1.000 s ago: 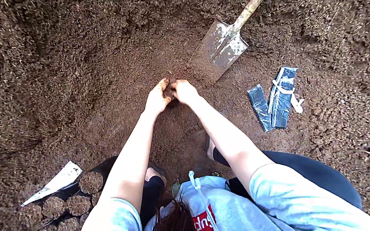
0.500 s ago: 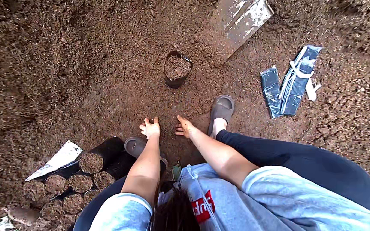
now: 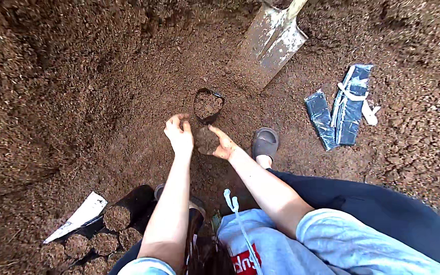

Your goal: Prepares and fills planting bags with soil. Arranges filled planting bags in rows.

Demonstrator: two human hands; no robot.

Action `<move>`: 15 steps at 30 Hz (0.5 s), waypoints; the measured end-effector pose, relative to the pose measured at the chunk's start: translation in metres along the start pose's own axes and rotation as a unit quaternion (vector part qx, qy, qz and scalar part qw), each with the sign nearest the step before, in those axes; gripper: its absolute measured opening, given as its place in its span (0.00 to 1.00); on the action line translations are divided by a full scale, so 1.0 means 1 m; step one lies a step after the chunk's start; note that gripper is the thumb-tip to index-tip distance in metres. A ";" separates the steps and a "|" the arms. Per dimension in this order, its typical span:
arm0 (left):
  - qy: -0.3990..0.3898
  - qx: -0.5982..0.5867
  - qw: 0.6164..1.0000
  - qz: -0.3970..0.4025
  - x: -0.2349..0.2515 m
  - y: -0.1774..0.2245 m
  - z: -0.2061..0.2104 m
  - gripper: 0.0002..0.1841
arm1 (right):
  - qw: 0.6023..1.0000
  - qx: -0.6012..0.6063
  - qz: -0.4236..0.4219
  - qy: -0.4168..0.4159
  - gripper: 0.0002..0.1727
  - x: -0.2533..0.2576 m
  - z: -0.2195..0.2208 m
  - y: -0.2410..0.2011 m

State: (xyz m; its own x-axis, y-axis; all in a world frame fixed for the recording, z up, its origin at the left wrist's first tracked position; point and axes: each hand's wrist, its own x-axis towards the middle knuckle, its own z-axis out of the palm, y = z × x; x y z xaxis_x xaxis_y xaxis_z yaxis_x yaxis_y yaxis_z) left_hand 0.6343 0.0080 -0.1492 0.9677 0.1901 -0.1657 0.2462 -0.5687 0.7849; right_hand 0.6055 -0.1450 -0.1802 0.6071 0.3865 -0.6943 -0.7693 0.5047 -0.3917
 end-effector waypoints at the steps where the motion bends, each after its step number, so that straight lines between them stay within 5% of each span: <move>1: -0.015 0.006 0.999 0.043 0.011 0.009 -0.007 0.18 | 0.999 -0.001 -0.039 -0.037 0.27 -0.005 0.009 -0.019; 5: -0.134 0.136 0.979 0.069 0.030 0.041 -0.007 0.19 | 0.985 -0.021 -0.166 -0.050 0.24 -0.026 0.044 -0.089; 10: -0.151 0.073 0.985 0.038 0.044 0.051 0.013 0.34 | 0.936 -0.192 -0.291 0.044 0.22 -0.008 0.061 -0.127; 12: -0.148 0.069 0.986 0.030 0.043 0.056 0.012 0.33 | 0.894 -0.320 -0.312 0.033 0.21 -0.008 0.063 -0.134; 15: -0.126 0.023 0.991 0.030 0.042 0.046 0.010 0.36 | 0.758 -0.539 -0.359 0.072 0.19 -0.011 0.061 -0.151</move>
State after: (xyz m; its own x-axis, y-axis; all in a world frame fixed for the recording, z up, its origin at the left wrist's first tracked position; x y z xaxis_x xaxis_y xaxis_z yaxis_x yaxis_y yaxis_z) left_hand 0.6865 -0.0180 -0.1254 0.9623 -0.0474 -0.2677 0.1843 -0.6105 0.7703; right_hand 0.7268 -0.1780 -0.0766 0.9784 0.1834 -0.0955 -0.0122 -0.4101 -0.9120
